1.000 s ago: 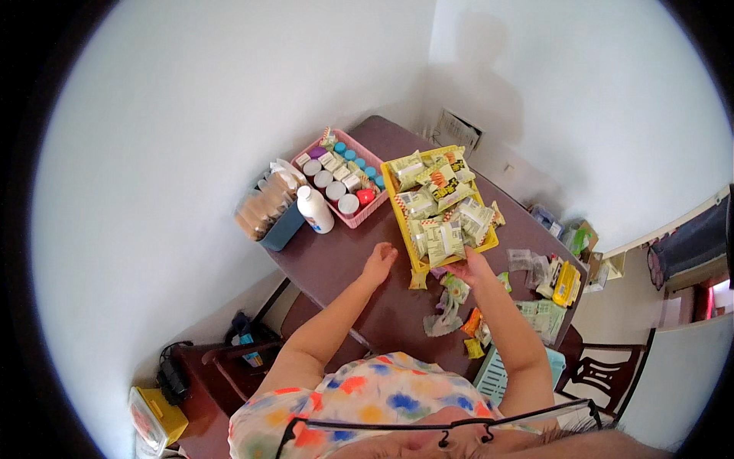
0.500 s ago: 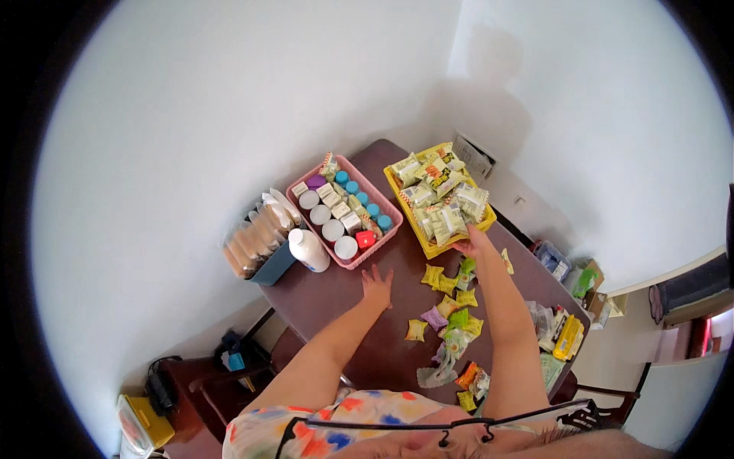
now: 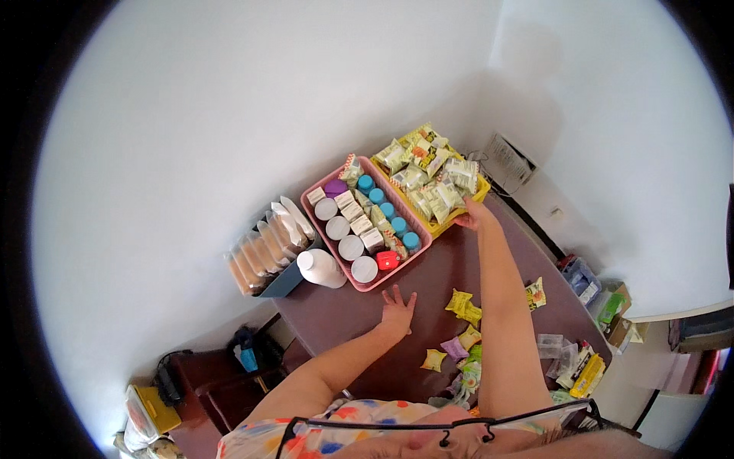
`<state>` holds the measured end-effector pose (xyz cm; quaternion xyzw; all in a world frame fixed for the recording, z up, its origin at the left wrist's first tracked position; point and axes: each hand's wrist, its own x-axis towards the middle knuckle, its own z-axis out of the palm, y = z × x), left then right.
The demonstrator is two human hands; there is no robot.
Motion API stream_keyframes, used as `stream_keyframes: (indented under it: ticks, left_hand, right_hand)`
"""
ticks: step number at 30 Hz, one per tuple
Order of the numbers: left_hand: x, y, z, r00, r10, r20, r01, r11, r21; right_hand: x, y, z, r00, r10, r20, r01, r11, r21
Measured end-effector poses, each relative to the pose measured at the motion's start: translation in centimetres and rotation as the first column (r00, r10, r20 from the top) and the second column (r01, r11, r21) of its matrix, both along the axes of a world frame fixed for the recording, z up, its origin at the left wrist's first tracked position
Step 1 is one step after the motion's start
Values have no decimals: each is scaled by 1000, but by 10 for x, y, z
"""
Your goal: The person sorts various small packaged items and containers from a pile on a table into different colored plastic baskets. They handle items one by one, placing them into a pink basket, a yellow basket, and a light blue basket.
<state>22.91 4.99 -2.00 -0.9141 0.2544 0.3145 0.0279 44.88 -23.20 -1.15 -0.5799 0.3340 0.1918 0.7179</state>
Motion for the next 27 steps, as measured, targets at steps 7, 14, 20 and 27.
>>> stream_keyframes:
  ticks: [7, 14, 20, 27]
  left_hand:
    - [1, -1, -3, 1000, -17, -16, 18, 998, 57]
    - [-4, 1, -3, 998, -38, 46, 36, 998, 48]
    - [0, 2, -15, 997, -50, 64, 49, 999, 13]
    - [-1, -1, -5, 990, -77, 120, 70, 996, 58]
  right_hand:
    - [15, 18, -8, 999, -53, -5, 53, 996, 73]
    - [-10, 23, 2, 991, -136, -7, 136, 986, 92]
    - [-71, 17, 47, 984, -175, -29, 176, 983, 59]
    - [-239, 27, 115, 989, 139, 58, -143, 987, 74]
